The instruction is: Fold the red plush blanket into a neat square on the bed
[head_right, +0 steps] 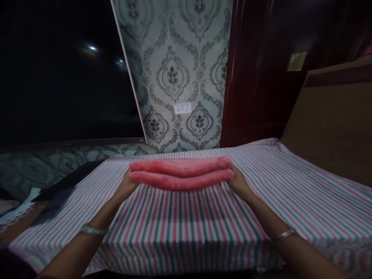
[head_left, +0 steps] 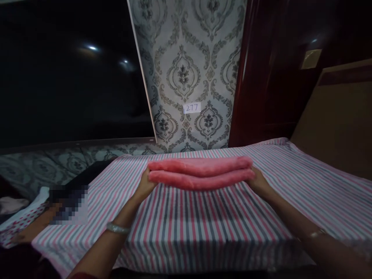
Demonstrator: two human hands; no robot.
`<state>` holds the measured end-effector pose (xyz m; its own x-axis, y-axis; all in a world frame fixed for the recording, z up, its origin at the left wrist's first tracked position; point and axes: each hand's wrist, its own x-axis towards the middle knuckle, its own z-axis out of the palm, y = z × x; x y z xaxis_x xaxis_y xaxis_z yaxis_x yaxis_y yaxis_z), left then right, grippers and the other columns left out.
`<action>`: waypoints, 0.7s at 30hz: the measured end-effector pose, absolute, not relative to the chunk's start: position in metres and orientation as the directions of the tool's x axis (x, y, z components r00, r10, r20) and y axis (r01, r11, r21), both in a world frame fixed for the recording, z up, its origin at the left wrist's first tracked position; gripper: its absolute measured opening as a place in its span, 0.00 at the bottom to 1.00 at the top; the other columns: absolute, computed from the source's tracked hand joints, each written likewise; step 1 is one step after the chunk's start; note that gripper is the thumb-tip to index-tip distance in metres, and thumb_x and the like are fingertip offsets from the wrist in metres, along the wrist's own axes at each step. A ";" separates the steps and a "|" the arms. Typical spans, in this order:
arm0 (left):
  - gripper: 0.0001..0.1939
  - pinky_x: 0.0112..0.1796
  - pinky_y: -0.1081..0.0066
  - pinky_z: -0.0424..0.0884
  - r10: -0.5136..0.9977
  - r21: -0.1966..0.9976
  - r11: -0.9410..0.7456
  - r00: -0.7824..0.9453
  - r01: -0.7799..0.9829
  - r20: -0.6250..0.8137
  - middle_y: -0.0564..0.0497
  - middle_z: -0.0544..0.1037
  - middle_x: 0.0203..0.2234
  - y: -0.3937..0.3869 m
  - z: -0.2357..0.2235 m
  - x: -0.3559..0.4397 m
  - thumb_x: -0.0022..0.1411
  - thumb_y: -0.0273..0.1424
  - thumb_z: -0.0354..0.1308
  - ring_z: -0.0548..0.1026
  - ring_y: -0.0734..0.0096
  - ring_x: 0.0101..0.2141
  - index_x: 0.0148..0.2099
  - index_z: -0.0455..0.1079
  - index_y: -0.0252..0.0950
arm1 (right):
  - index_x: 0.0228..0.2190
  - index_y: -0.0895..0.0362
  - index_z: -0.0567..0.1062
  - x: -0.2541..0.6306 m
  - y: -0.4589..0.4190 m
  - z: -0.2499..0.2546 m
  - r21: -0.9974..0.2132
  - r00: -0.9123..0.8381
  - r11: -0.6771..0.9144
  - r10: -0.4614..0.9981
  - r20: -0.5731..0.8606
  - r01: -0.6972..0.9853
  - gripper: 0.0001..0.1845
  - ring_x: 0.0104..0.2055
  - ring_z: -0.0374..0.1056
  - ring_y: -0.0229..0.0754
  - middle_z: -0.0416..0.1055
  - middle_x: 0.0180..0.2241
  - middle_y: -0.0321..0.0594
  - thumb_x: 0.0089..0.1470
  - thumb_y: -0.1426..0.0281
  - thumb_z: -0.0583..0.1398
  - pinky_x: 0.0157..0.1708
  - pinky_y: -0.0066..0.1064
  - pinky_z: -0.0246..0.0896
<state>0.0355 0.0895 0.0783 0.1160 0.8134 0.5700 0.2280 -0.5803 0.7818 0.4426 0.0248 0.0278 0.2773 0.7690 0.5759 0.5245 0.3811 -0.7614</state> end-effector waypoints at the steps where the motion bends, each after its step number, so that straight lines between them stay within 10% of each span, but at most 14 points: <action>1: 0.24 0.45 0.56 0.72 0.812 0.777 -0.583 0.130 0.239 0.569 0.43 0.77 0.41 0.082 0.068 0.031 0.47 0.42 0.69 0.75 0.52 0.44 0.43 0.71 0.34 | 0.35 0.54 0.77 0.445 0.017 0.018 -0.747 0.269 0.372 0.769 0.580 0.551 0.20 0.46 0.72 0.57 0.78 0.40 0.47 0.46 0.53 0.59 0.46 0.44 0.67; 11: 0.23 0.50 0.59 0.69 0.912 0.841 -0.394 0.046 0.370 0.407 0.43 0.77 0.47 0.009 -0.004 -0.003 0.53 0.40 0.61 0.74 0.55 0.48 0.50 0.70 0.37 | 0.39 0.53 0.76 0.447 -0.066 -0.040 -0.826 0.262 0.147 0.906 0.334 0.544 0.23 0.39 0.74 0.51 0.77 0.40 0.45 0.41 0.55 0.62 0.37 0.37 0.71; 21: 0.13 0.48 0.67 0.66 0.952 0.959 -0.285 -0.121 -0.011 0.281 0.46 0.78 0.39 0.003 0.004 0.001 0.55 0.41 0.64 0.73 0.62 0.44 0.34 0.79 0.35 | 0.30 0.52 0.76 0.427 -0.096 -0.017 -0.819 0.387 0.013 0.877 0.285 0.574 0.23 0.31 0.71 0.49 0.76 0.29 0.41 0.46 0.45 0.58 0.31 0.36 0.68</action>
<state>0.0014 0.0028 0.0045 -0.1212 0.9519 0.2814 -0.0113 -0.2848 0.9585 0.4275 -0.0959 -0.0171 0.3866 0.8771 0.2851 0.5738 0.0132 -0.8189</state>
